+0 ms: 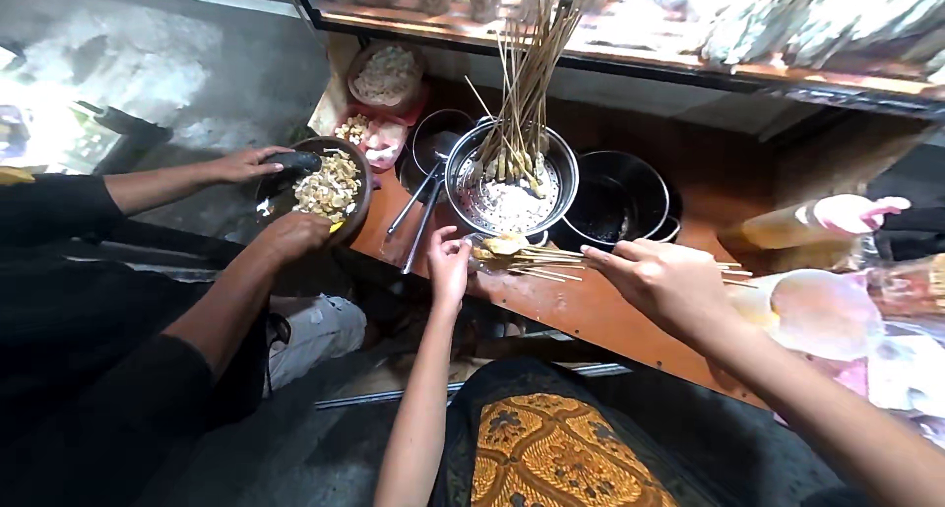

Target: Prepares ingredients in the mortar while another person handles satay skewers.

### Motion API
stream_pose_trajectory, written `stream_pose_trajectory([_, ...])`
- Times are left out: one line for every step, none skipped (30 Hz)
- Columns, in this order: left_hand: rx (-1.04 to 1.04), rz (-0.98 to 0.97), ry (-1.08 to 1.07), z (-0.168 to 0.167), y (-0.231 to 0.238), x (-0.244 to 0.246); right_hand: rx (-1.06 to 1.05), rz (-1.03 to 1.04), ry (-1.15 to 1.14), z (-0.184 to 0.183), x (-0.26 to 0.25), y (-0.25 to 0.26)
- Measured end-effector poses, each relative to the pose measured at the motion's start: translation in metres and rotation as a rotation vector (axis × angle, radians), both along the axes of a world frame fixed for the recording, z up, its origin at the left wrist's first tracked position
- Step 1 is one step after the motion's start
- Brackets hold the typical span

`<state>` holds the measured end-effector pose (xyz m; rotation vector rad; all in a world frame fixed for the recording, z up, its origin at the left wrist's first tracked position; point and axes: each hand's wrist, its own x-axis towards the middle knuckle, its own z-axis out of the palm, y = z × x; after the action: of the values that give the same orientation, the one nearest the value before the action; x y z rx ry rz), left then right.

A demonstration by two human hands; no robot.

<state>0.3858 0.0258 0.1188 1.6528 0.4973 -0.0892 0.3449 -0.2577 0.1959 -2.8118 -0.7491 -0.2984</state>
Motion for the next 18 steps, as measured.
stream_pose_trajectory([0.018,-0.015,-0.005,-0.001,0.000,0.000,-0.010,0.001,-0.027,0.000,-0.002,0.002])
stream_pose_trajectory([0.036,-0.035,-0.013,-0.002,0.000,0.001,-0.025,0.006,-0.051,0.001,-0.004,0.003])
stream_pose_trajectory([0.058,-0.054,-0.026,-0.003,0.001,0.001,-0.036,0.012,-0.071,0.002,-0.004,0.004])
stream_pose_trajectory([0.088,-0.071,-0.044,-0.004,0.000,0.001,-0.038,0.019,-0.095,0.003,-0.003,0.005])
stream_pose_trajectory([0.118,-0.086,-0.062,-0.002,-0.001,0.002,-0.042,0.023,-0.114,0.005,-0.002,0.006])
stream_pose_trajectory([0.143,-0.096,-0.077,0.001,-0.002,0.002,-0.046,0.025,-0.129,0.007,-0.001,0.007])
stream_pose_trajectory([0.161,-0.102,-0.096,0.005,-0.004,0.002,-0.053,0.025,-0.139,0.009,-0.001,0.009])
stream_pose_trajectory([0.172,-0.109,-0.120,0.009,-0.006,0.002,-0.064,0.027,-0.149,0.010,0.000,0.010])
stream_pose_trajectory([0.180,-0.121,-0.151,0.012,-0.008,0.002,-0.081,0.032,-0.162,0.011,0.000,0.012])
stream_pose_trajectory([0.189,-0.140,-0.186,0.016,-0.011,0.001,-0.097,0.040,-0.170,0.011,0.000,0.014])
stream_pose_trajectory([0.206,-0.163,-0.216,0.018,-0.013,0.001,-0.107,0.045,-0.175,0.011,0.000,0.016])
stream_pose_trajectory([0.221,-0.182,-0.238,0.020,-0.015,0.001,-0.111,0.046,-0.172,0.011,0.000,0.018])
stream_pose_trajectory([0.228,-0.191,-0.252,0.020,-0.015,0.002,-0.108,0.044,-0.164,0.012,0.001,0.020])
stream_pose_trajectory([0.235,-0.195,-0.254,0.018,-0.015,0.002,-0.106,0.048,-0.153,0.015,0.002,0.021])
stream_pose_trajectory([0.255,-0.192,-0.259,0.017,-0.015,0.003,-0.112,0.057,-0.135,0.018,0.003,0.023])
stream_pose_trajectory([0.296,-0.196,-0.264,0.017,-0.016,0.003,-0.126,0.074,-0.116,0.021,0.004,0.025])
stream_pose_trajectory([0.359,-0.210,-0.273,0.018,-0.017,0.003,-0.143,0.095,-0.102,0.024,0.005,0.027])
stream_pose_trajectory([0.443,-0.229,-0.275,0.020,-0.019,0.003,-0.161,0.119,-0.095,0.026,0.006,0.028])
